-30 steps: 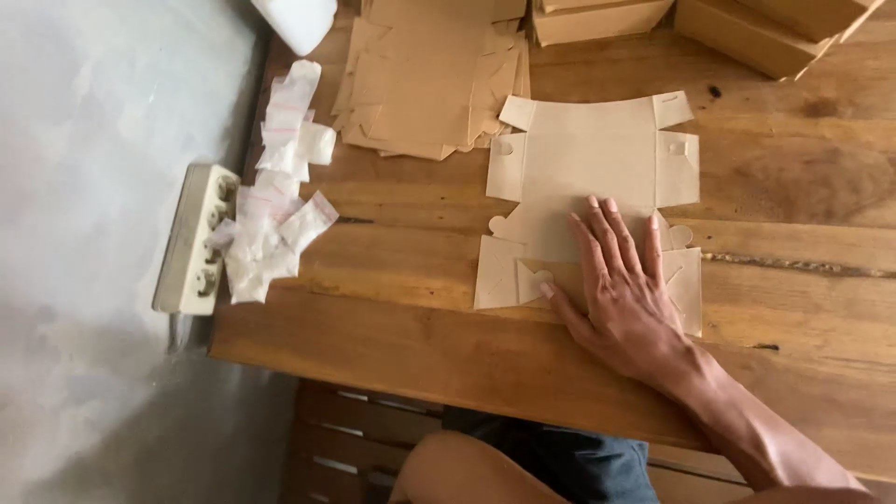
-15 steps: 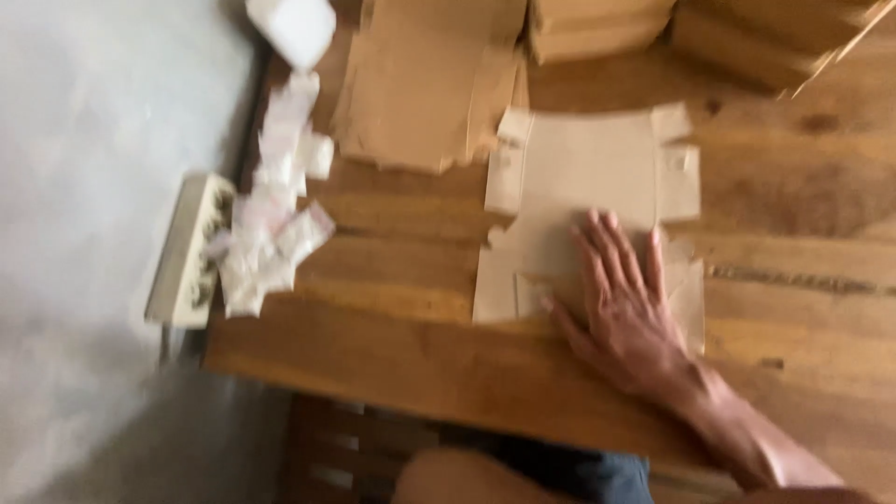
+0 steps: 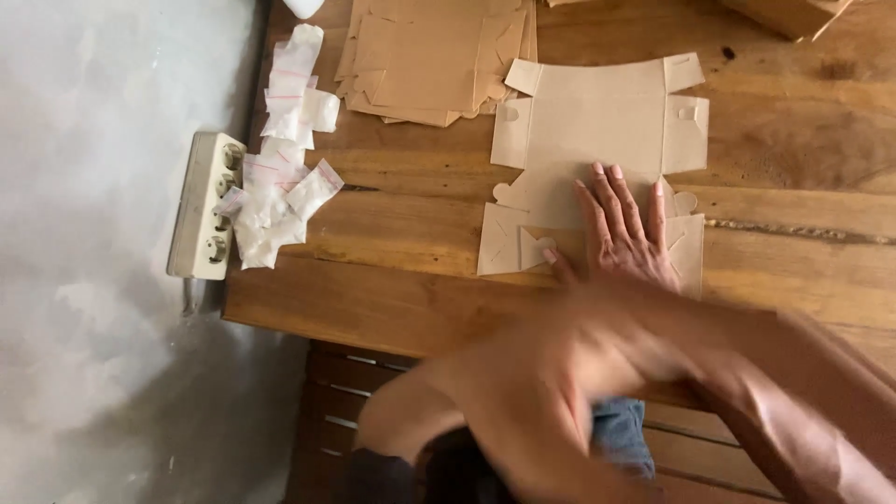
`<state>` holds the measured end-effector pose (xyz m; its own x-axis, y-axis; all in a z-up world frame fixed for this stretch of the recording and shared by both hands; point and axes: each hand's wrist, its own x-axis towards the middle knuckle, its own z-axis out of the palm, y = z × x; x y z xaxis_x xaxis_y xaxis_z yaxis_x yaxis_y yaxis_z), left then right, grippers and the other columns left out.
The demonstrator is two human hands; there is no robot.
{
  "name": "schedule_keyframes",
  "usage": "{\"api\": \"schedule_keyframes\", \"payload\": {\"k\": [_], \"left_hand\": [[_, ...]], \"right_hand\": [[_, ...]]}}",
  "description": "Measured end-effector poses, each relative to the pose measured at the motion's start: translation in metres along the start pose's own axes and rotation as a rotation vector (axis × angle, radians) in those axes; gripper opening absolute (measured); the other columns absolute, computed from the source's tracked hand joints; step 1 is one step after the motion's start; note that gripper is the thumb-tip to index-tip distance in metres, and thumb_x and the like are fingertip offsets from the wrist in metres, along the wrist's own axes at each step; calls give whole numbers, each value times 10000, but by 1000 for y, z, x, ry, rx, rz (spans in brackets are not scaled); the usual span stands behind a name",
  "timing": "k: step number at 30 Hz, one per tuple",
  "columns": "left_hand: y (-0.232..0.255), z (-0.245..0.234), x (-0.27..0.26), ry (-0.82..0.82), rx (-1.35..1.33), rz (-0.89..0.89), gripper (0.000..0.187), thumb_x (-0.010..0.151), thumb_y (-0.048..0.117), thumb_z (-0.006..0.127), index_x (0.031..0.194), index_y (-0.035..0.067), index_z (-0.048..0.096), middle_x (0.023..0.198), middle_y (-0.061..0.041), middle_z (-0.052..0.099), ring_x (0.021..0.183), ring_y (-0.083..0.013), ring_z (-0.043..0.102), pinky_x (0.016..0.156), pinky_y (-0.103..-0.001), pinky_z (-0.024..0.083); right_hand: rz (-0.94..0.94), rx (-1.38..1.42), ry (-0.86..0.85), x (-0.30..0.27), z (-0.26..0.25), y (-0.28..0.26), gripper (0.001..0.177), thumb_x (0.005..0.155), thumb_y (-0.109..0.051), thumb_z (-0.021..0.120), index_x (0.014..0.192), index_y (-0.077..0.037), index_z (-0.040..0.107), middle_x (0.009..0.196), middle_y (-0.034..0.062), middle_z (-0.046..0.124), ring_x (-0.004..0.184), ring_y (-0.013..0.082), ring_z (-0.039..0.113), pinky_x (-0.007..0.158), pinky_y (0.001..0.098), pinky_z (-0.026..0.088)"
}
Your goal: The person folds flat cardboard pieces along pre-scored lines on a wooden table, pressing each crease with both hands. They handle multiple pieces one at a time, unfolding and refolding them to create creases, then stacking the folded pieces on the table.
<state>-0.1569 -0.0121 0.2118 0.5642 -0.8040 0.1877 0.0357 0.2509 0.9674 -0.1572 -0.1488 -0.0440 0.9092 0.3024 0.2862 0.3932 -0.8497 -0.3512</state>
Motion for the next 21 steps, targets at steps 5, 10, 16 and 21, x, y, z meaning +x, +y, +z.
{"api": "schedule_keyframes", "payload": {"k": [5,10,16,21], "left_hand": [[-88,-47,-69,334,501,80,366,1089,324,547,1360,79,577,1412,-96,651,1341,-241,662,1264,-412,543],[-153,-84,-119,662,1036,-43,431,990,310,683,1352,101,577,1472,-142,560,1411,-294,519,1201,-474,374],[-169,-82,-125,657,1118,-181,715,981,490,633,1521,87,393,1691,-155,262,1591,-344,238,1304,-627,78],[-191,-97,-111,560,1277,-314,968,994,629,498,1634,20,103,1734,-208,48,1622,-384,0,1279,-662,-30]], "right_hand": [[-90,-6,-119,-5,-26,-7,907,889,-414,455,1624,53,200,1715,274,106,1600,409,50,1260,623,-58],[0,108,-74,4,-42,-27,809,1036,-483,453,1592,73,262,1692,272,210,1589,385,128,1263,581,-19],[-15,76,-88,6,-44,-28,798,1039,-476,438,1584,83,273,1683,295,218,1586,401,138,1257,598,-17],[-8,64,-106,5,-43,-28,817,1036,-491,432,1598,75,255,1693,287,197,1592,380,119,1265,575,-22]]}}
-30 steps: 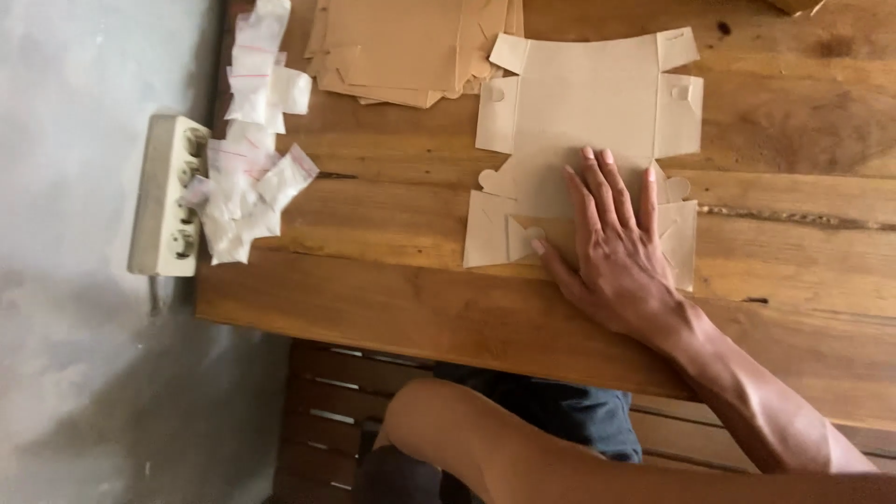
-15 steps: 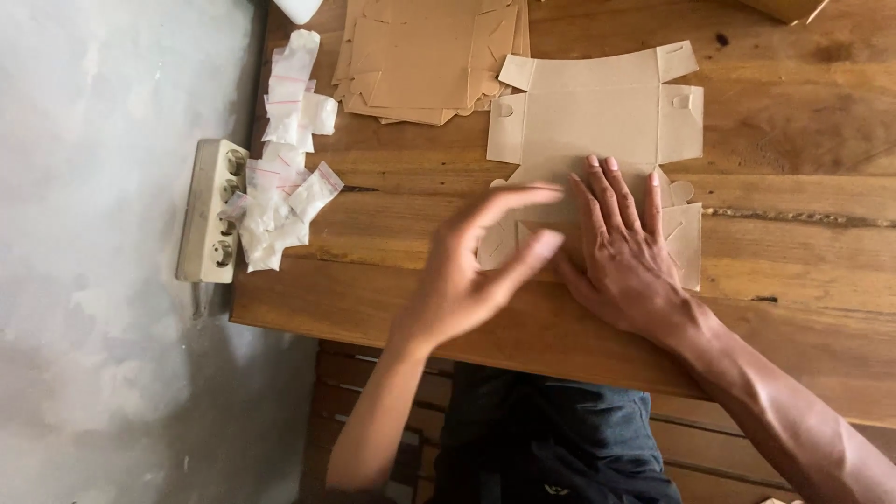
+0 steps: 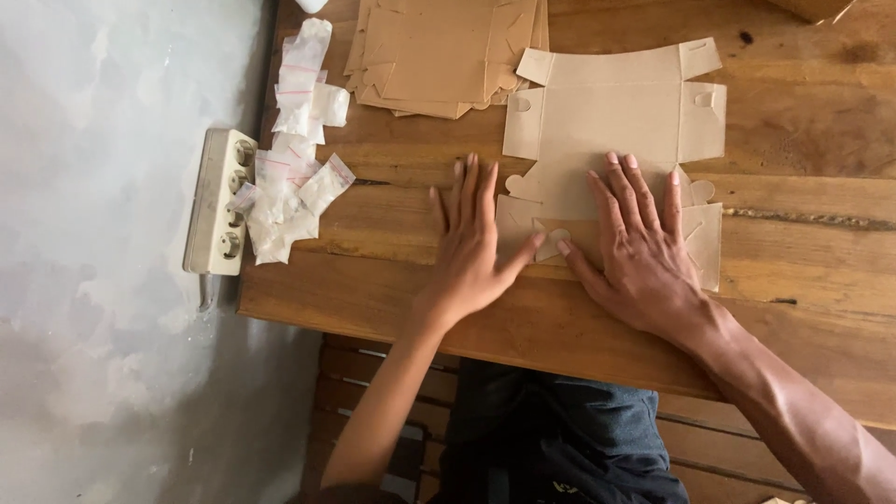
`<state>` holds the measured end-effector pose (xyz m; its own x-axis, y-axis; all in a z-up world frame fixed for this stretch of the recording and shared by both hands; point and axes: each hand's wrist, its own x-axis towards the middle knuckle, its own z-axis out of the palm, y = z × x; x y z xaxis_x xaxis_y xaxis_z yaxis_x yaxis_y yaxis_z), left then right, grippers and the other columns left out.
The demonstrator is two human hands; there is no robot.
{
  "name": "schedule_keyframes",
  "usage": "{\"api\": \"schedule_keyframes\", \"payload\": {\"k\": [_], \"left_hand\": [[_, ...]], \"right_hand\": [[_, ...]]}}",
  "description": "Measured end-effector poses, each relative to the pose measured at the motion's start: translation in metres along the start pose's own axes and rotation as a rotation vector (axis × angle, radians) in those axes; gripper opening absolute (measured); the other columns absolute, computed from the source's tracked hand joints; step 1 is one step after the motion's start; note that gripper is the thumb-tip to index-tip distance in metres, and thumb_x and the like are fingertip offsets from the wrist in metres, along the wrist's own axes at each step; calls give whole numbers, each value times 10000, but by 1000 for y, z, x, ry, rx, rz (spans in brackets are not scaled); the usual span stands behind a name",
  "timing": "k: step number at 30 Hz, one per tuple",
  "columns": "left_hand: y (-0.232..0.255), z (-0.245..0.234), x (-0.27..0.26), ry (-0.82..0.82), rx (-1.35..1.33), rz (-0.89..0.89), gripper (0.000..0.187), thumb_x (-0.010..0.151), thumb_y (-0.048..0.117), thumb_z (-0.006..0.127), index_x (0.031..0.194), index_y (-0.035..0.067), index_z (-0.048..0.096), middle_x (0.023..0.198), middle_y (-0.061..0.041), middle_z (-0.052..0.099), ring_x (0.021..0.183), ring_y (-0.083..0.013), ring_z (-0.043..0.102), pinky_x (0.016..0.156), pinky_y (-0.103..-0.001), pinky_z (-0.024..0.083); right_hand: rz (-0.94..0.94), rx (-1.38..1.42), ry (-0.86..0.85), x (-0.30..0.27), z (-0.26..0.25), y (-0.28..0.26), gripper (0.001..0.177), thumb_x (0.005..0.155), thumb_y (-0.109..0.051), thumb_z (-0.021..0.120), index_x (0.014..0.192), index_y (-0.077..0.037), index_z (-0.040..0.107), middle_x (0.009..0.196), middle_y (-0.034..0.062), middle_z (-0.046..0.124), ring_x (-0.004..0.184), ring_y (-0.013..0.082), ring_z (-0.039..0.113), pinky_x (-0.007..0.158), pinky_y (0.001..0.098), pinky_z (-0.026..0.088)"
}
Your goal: The person folds flat cardboard pieces along pre-scored lines on a wooden table, pressing each crease with both hands. They handle multiple pieces one at a time, unfolding and refolding them to create creases, then stacking the folded pieces on the table.
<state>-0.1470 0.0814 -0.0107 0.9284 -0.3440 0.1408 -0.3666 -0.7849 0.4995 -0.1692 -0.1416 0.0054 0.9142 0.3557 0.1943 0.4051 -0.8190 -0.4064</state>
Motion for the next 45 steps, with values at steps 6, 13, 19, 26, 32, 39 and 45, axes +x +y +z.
{"api": "schedule_keyframes", "payload": {"k": [6,13,19,26,32,39,45], "left_hand": [[-7,13,20,6,71,-6,931,1039,617,459,1639,42,38,1725,-262,32,1615,-442,6,1251,-706,10],[17,0,-14,-36,19,16,840,1077,518,424,1626,0,57,1717,-263,10,1612,-421,-10,1276,-668,-27],[23,-5,-28,-25,-21,-10,853,1060,489,499,1626,11,76,1726,-235,71,1618,-421,47,1277,-661,4],[10,8,-1,-36,40,-17,880,1075,533,428,1631,4,-3,1725,-244,-38,1618,-395,-46,1265,-676,-68],[17,4,11,62,-81,5,804,1052,444,589,1626,73,164,1728,-245,45,1628,-419,29,1280,-679,-5],[32,-9,-14,164,-195,141,674,882,505,767,1372,103,538,1640,-139,363,1543,-330,375,1287,-641,215],[24,-14,-23,152,-418,108,122,970,171,648,1053,85,620,1488,-122,556,1478,-329,465,1280,-637,168]], "right_hand": [[-20,-2,42,0,-2,-1,787,1040,-467,469,1575,89,312,1679,295,250,1583,405,172,1262,597,12],[-15,-10,23,0,-1,0,797,1046,-467,449,1582,98,281,1683,302,224,1584,408,154,1261,596,-6],[-15,-13,14,0,-1,0,802,1050,-476,434,1586,99,277,1684,310,215,1587,403,143,1262,592,-20],[-1,2,9,0,-2,-1,813,1048,-497,421,1584,97,277,1689,298,208,1590,390,124,1262,585,-37],[-40,131,38,0,-7,5,760,1023,-431,509,1580,32,280,1661,305,264,1579,409,168,1251,620,-22],[-76,264,11,-27,-50,21,911,830,-380,778,1563,-39,360,1663,267,283,1577,415,165,1263,620,75],[214,361,231,-70,-52,18,668,882,-121,700,1480,66,470,1575,277,437,1544,394,329,1287,601,153]]}}
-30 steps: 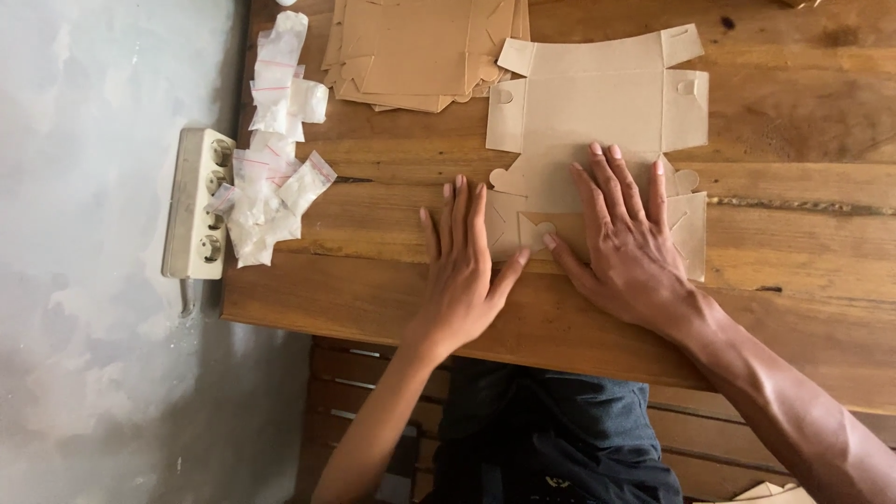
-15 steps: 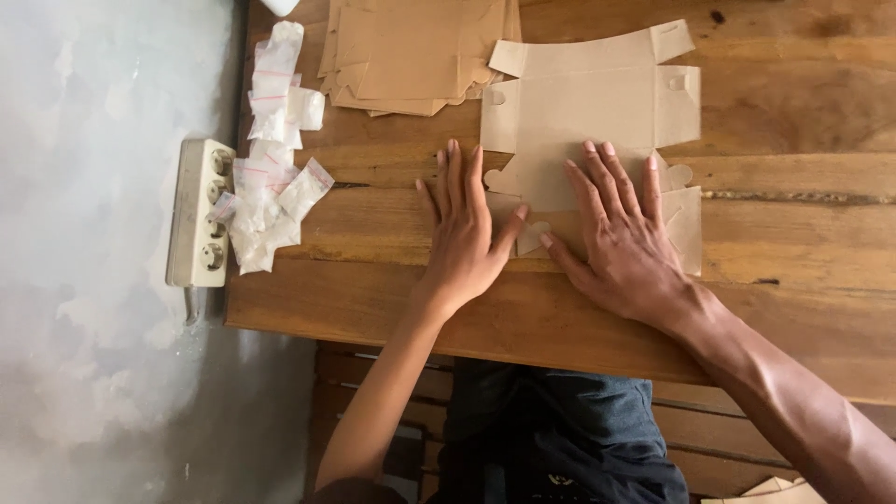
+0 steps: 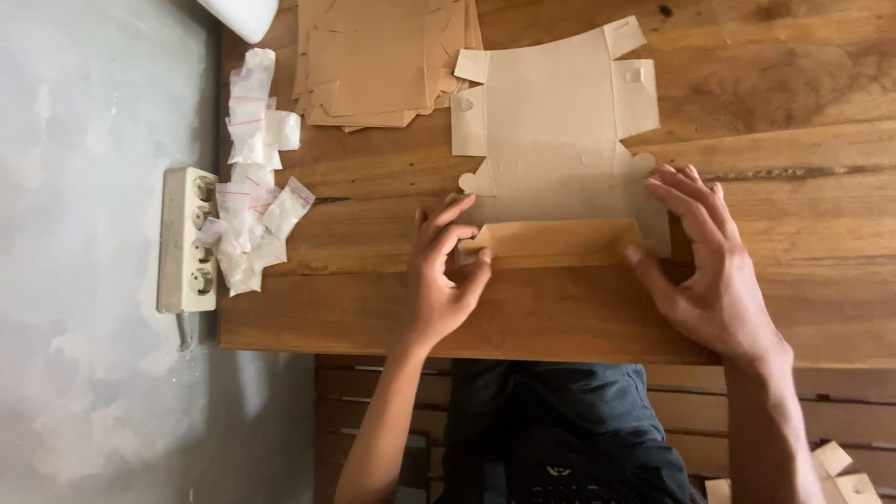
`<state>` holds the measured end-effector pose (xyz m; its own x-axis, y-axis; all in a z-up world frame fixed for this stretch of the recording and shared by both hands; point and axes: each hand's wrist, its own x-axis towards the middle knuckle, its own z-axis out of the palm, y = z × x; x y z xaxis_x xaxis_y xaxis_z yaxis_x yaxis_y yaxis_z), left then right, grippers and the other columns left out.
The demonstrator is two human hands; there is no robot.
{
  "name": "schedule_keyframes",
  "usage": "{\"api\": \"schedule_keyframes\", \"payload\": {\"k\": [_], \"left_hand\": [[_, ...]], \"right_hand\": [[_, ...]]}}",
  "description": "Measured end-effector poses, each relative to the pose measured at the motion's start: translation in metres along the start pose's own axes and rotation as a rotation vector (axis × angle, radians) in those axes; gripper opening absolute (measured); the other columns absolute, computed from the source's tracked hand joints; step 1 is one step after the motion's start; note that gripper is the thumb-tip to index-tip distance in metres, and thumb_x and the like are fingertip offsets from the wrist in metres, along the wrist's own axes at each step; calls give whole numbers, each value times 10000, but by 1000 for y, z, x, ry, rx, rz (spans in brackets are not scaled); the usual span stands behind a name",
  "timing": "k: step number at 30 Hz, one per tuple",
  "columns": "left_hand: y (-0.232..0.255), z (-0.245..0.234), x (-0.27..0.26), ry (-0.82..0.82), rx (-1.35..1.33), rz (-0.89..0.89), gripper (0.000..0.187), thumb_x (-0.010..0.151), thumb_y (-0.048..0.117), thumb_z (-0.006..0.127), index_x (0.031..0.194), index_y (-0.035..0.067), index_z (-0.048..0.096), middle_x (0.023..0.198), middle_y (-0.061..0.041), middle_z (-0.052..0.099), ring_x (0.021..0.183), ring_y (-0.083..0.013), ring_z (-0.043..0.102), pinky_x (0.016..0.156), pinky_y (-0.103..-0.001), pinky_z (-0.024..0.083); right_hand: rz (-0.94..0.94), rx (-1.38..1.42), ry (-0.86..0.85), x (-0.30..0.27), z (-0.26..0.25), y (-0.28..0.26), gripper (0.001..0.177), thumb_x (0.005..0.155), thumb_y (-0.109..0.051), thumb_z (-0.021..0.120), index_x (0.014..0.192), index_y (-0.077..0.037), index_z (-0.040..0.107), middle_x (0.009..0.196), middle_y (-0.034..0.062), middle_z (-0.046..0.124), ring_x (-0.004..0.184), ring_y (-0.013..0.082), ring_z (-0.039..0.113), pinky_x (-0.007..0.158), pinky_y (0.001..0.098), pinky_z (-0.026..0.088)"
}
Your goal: The person folds flat cardboard pieces along pre-scored lines on a wooden table, pressing each crease with both hands. They handle multiple pieces one at a time, unfolding and refolding them to create creases, then stacking the folded pieces on the table.
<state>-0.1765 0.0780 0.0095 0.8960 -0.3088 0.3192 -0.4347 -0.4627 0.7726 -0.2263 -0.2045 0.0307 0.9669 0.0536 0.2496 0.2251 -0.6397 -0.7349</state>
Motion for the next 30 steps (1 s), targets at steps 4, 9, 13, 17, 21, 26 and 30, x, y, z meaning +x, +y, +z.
{"api": "schedule_keyframes", "payload": {"k": [4,9,13,17,21,26,30], "left_hand": [[-6,-1,0,-36,-75,29,52,975,120,616,927,102,625,1475,-88,564,1488,-310,451,1303,-614,112],[-5,-4,-1,-97,-62,23,210,896,52,542,853,170,710,1548,-69,499,1534,-306,380,1297,-654,51],[-6,-3,0,-173,-69,112,182,851,36,553,830,160,684,1503,-48,549,1528,-279,394,1311,-627,-49],[-8,0,-1,-252,-53,201,143,850,63,635,926,183,647,1246,-7,751,1410,-232,574,1337,-554,-25],[-4,8,-6,-275,-16,253,84,904,136,737,952,189,693,1208,4,775,1354,-254,638,1333,-560,87],[16,24,-23,-212,81,305,71,988,160,702,988,137,769,1115,-70,809,1183,-262,749,1277,-518,252],[37,44,-34,-126,114,374,58,967,89,751,1009,127,766,1031,-41,837,1077,-218,794,1277,-500,214]], "right_hand": [[30,33,73,0,2,4,432,980,-60,627,1405,5,577,1557,242,493,1533,420,378,1271,575,260],[-1,14,94,1,4,5,466,926,28,640,1390,18,588,1513,248,529,1507,406,427,1251,502,346],[-25,-13,101,-1,6,8,434,932,-99,755,1336,2,635,1483,232,557,1507,385,442,1256,519,339],[-41,37,130,0,5,5,306,1001,-60,667,1286,50,659,1489,288,537,1500,429,442,1249,547,383],[-31,69,307,-8,4,8,226,1043,67,618,1262,78,676,1377,281,633,1391,406,570,1197,508,443],[51,269,606,-48,13,40,111,1162,129,517,1241,73,573,936,157,599,626,127,456,504,248,374],[206,73,593,-77,18,14,223,1184,-116,525,1080,58,618,809,133,578,660,191,509,630,350,407]]}}
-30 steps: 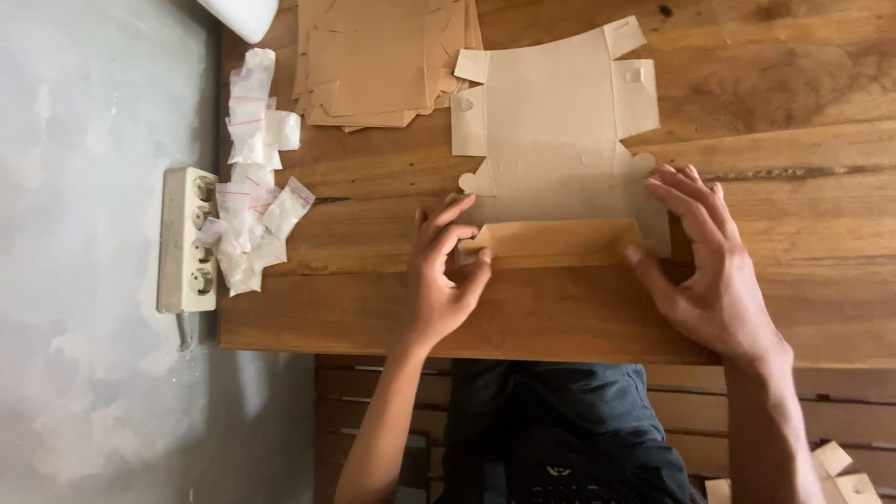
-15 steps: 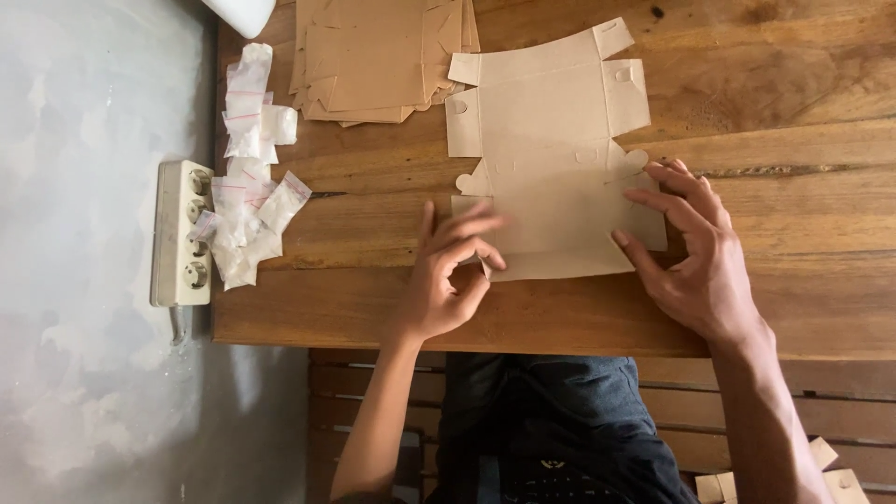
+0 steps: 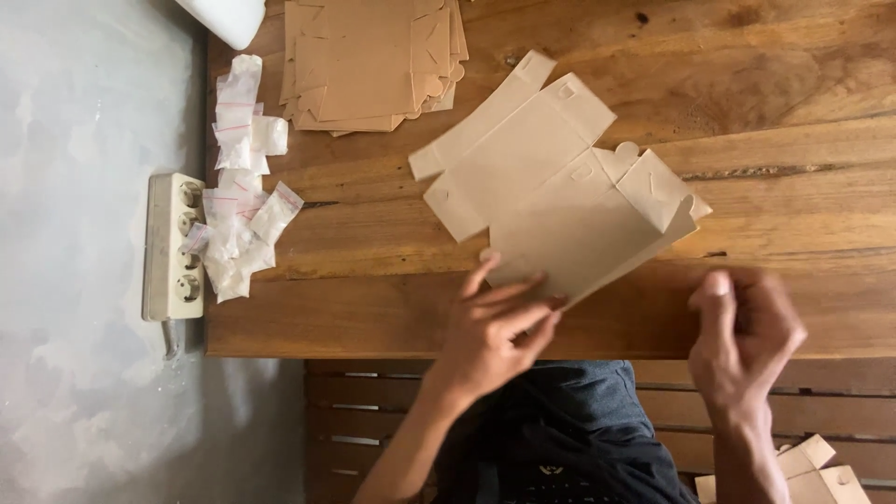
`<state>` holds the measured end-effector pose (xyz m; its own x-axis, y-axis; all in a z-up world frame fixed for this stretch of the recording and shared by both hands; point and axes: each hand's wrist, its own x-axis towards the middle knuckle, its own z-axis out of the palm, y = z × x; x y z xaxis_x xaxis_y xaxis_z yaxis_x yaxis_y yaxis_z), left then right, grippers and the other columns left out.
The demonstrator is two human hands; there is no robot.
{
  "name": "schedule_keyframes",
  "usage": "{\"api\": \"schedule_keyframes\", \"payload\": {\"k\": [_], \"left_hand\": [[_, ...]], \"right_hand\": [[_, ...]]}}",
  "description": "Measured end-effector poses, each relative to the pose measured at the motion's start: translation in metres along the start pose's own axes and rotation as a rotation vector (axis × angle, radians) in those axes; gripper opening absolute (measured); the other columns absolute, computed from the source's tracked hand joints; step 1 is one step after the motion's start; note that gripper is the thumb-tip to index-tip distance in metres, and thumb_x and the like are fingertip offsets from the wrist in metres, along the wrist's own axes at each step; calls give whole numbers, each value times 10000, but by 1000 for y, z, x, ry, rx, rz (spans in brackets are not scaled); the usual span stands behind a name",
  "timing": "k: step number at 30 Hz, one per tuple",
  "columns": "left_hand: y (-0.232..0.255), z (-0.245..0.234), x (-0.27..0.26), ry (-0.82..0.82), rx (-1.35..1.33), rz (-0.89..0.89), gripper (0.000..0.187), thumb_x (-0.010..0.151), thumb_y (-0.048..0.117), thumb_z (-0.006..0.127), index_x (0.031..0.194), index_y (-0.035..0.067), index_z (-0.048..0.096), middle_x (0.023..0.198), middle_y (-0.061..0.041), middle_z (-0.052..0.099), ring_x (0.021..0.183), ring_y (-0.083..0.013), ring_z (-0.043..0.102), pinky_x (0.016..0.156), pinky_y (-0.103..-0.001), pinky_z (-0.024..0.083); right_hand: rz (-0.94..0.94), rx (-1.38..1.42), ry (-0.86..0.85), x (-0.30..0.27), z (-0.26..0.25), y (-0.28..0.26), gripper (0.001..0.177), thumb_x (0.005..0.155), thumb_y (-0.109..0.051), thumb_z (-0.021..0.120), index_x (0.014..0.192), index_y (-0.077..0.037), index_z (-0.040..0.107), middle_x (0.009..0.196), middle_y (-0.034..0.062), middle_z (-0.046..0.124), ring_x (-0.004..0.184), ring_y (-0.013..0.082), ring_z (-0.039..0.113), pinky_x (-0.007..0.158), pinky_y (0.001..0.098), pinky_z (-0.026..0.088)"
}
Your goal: The person folds flat cardboard pieces along pre-scored lines on a wooden table, pressing each crease with both hands. They handle multiple pieces one at a time, unfolding and refolding them to create creases, then stacking the folded pieces on the table.
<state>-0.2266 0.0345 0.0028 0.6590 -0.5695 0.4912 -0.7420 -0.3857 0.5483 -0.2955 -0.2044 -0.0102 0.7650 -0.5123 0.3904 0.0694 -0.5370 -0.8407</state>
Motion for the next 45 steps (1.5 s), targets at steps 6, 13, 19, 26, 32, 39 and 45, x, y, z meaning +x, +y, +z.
{"api": "schedule_keyframes", "payload": {"k": [6,13,19,26,32,39,45], "left_hand": [[35,18,6,56,126,90,123,923,107,861,999,160,780,955,-14,838,913,-142,783,1194,-428,322],[47,34,16,20,16,92,100,951,98,800,1045,92,767,955,-51,806,955,-182,730,1191,-462,335],[39,14,36,-302,-332,-89,451,1030,420,526,1307,77,625,1294,-147,697,1261,-335,615,1255,-560,346],[-21,-6,54,-390,48,-39,808,996,610,492,1593,97,310,1691,-150,318,1594,-313,302,1330,-639,110],[-36,4,48,-395,185,-28,847,992,631,518,1626,108,310,1730,-122,185,1635,-309,153,1344,-580,111],[-34,2,47,-394,229,-35,859,985,655,544,1636,150,303,1738,-111,187,1642,-295,163,1347,-575,136],[-31,1,48,-387,234,-44,840,986,644,539,1626,147,319,1728,-103,221,1631,-300,189,1329,-568,165]], "right_hand": [[181,-268,-355,9,-9,-52,302,1073,-256,456,1042,-148,737,901,0,751,877,183,632,902,402,378],[279,-271,-455,35,-11,-46,503,947,-421,603,1288,-62,696,1032,113,782,873,230,755,797,397,603],[449,-255,-454,57,-15,-38,406,944,-130,514,1274,-20,722,869,173,756,609,224,633,483,366,506],[522,-66,-349,81,-17,-12,342,958,-20,530,1220,-34,750,1040,49,734,836,118,611,637,296,493],[493,-102,-365,79,-20,-19,396,1011,-246,662,1329,-12,695,1133,152,735,969,212,683,782,354,561],[571,147,-299,69,-19,-27,268,1070,-179,585,1303,-76,670,997,24,668,667,87,537,383,312,497],[545,469,-260,74,-6,-34,203,1038,-104,599,1221,-33,652,1074,39,698,950,93,662,869,191,549]]}}
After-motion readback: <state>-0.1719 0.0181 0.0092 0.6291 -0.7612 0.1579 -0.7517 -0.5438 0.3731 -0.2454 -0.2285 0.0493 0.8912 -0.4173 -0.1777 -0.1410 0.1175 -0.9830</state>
